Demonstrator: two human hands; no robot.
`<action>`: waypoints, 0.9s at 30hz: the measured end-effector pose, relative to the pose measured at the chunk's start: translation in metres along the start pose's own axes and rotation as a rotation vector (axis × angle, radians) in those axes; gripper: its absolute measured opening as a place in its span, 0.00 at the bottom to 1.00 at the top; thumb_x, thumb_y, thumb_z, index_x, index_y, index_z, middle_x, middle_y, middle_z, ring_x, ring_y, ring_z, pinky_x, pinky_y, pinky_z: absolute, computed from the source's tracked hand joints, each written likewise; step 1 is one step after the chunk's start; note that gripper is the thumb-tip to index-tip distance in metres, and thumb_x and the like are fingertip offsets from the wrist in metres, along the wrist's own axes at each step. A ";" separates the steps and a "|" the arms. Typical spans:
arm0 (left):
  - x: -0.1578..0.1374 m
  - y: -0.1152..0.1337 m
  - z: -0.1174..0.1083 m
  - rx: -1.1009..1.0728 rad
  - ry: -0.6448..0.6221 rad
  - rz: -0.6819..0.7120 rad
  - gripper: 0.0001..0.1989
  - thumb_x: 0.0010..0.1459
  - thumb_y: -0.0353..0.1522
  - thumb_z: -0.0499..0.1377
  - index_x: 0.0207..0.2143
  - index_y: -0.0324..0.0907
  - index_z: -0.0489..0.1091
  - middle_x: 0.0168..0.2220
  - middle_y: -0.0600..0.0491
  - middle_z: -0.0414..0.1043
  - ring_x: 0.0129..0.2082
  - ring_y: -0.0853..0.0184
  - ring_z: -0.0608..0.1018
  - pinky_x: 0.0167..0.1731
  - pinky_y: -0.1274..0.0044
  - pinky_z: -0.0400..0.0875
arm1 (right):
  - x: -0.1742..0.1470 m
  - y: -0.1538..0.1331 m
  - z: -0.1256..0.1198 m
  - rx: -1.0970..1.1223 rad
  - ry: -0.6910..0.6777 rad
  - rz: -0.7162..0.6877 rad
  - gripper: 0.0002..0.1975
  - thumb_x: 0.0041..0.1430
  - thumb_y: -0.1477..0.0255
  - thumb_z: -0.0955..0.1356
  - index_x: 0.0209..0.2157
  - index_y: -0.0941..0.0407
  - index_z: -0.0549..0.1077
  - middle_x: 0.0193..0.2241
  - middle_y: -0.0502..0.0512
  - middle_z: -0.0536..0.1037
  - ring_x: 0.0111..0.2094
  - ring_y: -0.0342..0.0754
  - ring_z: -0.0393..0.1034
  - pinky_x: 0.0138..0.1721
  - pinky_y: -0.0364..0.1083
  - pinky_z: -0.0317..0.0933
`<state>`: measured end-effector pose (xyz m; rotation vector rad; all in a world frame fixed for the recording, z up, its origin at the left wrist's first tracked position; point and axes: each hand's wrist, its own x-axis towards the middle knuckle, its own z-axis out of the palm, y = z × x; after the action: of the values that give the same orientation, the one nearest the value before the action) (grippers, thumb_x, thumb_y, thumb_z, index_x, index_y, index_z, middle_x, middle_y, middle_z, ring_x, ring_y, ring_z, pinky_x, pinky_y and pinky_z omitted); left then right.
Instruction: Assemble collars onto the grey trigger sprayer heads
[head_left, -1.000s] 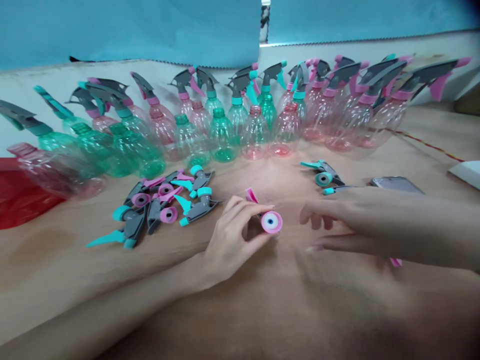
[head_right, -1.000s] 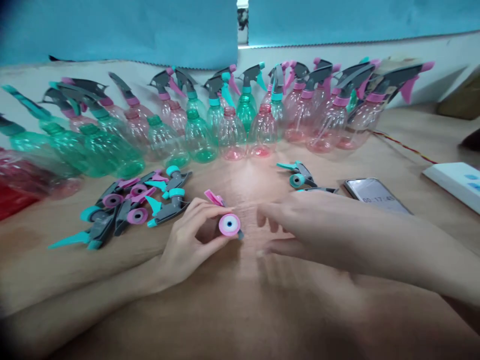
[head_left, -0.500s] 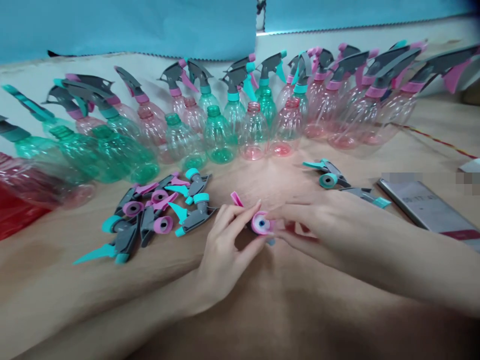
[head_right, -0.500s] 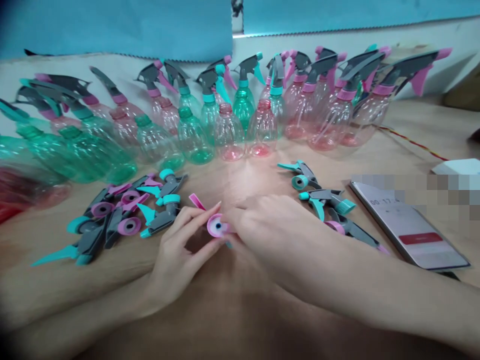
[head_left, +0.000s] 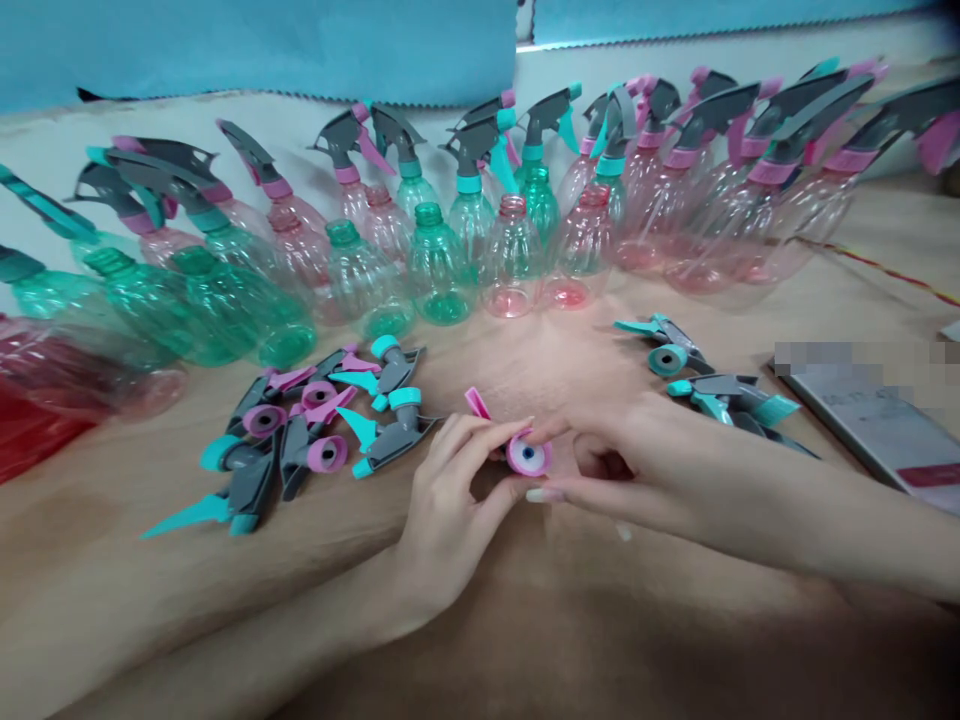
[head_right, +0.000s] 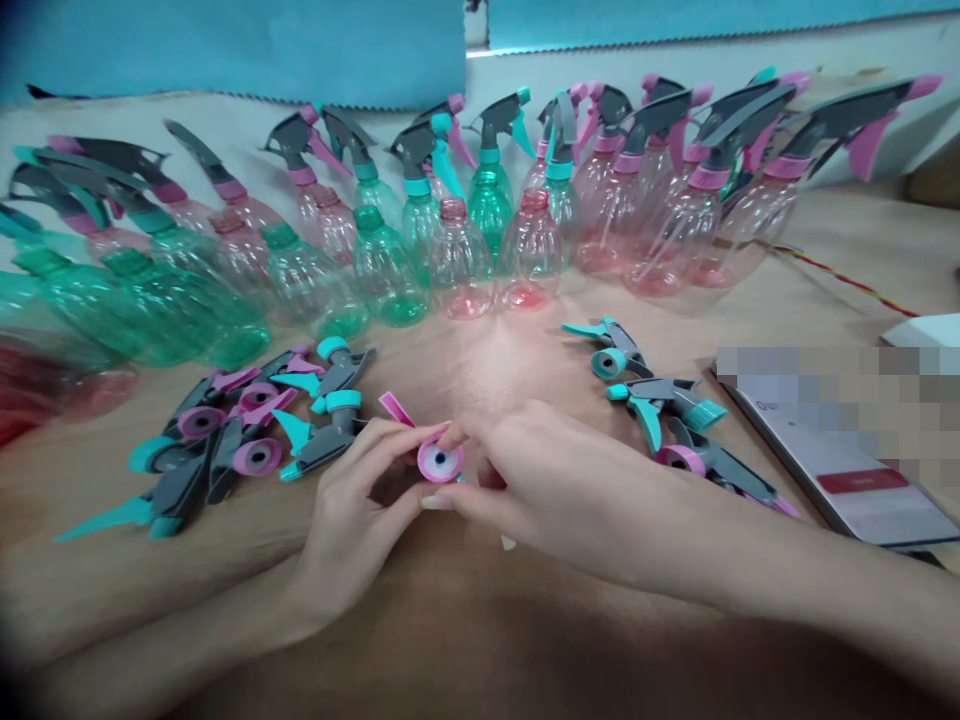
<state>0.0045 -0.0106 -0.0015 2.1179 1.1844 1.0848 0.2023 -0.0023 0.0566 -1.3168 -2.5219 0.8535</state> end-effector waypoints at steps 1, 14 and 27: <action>0.000 0.000 0.000 0.003 -0.003 0.002 0.13 0.58 0.29 0.61 0.47 0.44 0.71 0.39 0.51 0.71 0.40 0.63 0.73 0.41 0.70 0.71 | 0.000 0.000 0.002 -0.013 0.040 0.001 0.18 0.64 0.58 0.60 0.30 0.55 0.71 0.21 0.48 0.72 0.22 0.42 0.63 0.22 0.43 0.52; 0.002 0.002 -0.001 0.059 -0.063 0.030 0.08 0.58 0.26 0.58 0.41 0.42 0.70 0.38 0.52 0.72 0.39 0.63 0.73 0.42 0.69 0.68 | 0.000 -0.004 0.023 -0.227 0.259 -0.088 0.04 0.60 0.71 0.65 0.32 0.57 0.65 0.19 0.49 0.71 0.18 0.47 0.64 0.17 0.43 0.45; 0.004 0.001 -0.002 0.031 -0.121 -0.008 0.11 0.57 0.24 0.58 0.42 0.44 0.71 0.38 0.53 0.71 0.39 0.63 0.73 0.40 0.71 0.68 | 0.009 -0.002 0.011 -0.286 0.063 -0.185 0.05 0.63 0.71 0.64 0.34 0.58 0.67 0.23 0.51 0.75 0.22 0.46 0.67 0.21 0.43 0.47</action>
<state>0.0046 -0.0075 0.0017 2.1672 1.1586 0.9258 0.1913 0.0000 0.0475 -1.1353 -2.7375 0.4200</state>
